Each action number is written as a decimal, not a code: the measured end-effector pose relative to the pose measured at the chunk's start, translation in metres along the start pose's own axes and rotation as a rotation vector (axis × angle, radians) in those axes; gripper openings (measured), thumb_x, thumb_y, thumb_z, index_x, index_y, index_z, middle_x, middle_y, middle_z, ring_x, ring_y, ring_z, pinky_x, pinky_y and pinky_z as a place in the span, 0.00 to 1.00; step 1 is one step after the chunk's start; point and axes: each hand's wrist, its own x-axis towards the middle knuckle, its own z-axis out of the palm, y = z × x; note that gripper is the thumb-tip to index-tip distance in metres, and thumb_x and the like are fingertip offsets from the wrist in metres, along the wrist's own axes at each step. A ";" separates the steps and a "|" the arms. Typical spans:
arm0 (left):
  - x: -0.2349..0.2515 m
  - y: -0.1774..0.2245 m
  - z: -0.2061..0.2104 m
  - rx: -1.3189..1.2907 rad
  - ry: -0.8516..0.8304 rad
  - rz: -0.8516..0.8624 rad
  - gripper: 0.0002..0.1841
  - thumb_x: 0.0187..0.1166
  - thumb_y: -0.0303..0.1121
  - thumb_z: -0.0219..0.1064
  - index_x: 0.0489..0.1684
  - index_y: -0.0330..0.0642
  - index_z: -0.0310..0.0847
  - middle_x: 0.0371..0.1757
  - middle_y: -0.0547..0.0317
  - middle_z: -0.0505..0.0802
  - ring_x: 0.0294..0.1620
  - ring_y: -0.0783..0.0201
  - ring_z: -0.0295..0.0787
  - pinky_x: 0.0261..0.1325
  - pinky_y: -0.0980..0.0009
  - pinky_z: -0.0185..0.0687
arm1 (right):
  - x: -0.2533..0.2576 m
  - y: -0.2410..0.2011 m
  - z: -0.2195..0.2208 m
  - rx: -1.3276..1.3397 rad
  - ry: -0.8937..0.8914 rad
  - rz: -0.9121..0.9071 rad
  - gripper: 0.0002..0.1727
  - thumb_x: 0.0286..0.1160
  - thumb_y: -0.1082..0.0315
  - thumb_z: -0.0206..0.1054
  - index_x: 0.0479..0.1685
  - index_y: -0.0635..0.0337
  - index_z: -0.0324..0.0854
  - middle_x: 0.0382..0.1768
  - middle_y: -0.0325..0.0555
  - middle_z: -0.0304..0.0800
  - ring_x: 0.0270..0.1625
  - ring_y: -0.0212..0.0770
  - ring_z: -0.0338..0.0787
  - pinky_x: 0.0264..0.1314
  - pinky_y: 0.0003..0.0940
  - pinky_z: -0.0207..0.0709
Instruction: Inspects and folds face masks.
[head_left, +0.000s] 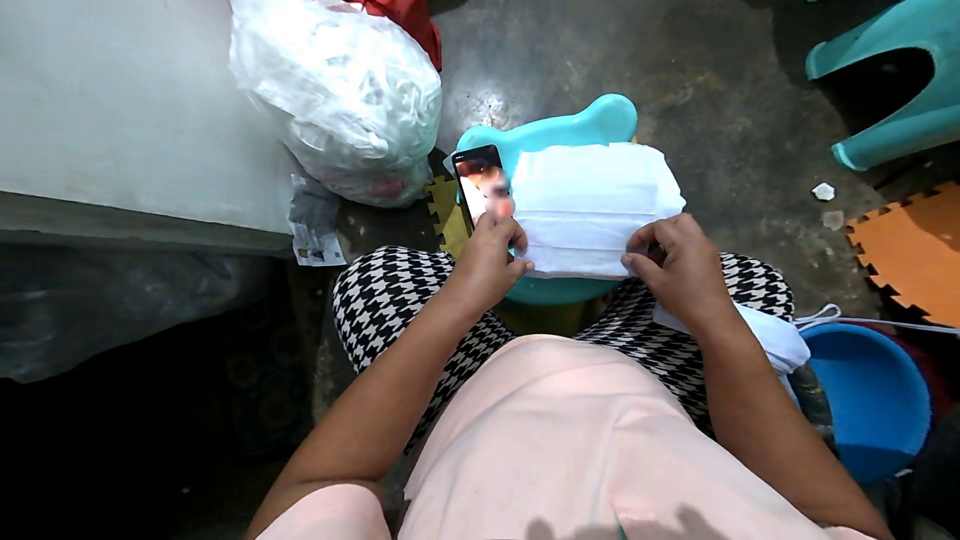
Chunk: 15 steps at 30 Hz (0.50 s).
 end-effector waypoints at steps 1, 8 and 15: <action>0.000 -0.001 0.000 0.020 -0.026 -0.025 0.15 0.70 0.27 0.80 0.50 0.35 0.82 0.61 0.40 0.79 0.46 0.55 0.89 0.51 0.60 0.90 | 0.000 0.001 0.000 -0.009 -0.001 0.000 0.10 0.67 0.76 0.78 0.44 0.67 0.85 0.47 0.58 0.79 0.37 0.48 0.84 0.41 0.45 0.83; -0.005 0.005 -0.019 0.211 0.100 -0.027 0.15 0.78 0.31 0.73 0.57 0.34 0.82 0.66 0.35 0.80 0.52 0.43 0.88 0.56 0.47 0.86 | -0.002 0.008 -0.019 -0.107 0.013 0.083 0.12 0.73 0.72 0.75 0.51 0.70 0.84 0.53 0.67 0.79 0.44 0.60 0.86 0.47 0.58 0.83; 0.040 0.056 0.027 0.243 0.466 0.450 0.22 0.87 0.40 0.58 0.74 0.38 0.80 0.83 0.40 0.77 0.88 0.40 0.65 0.89 0.38 0.50 | 0.038 -0.011 0.000 -0.226 0.283 -0.249 0.25 0.89 0.58 0.47 0.71 0.66 0.78 0.73 0.66 0.78 0.82 0.68 0.70 0.83 0.66 0.60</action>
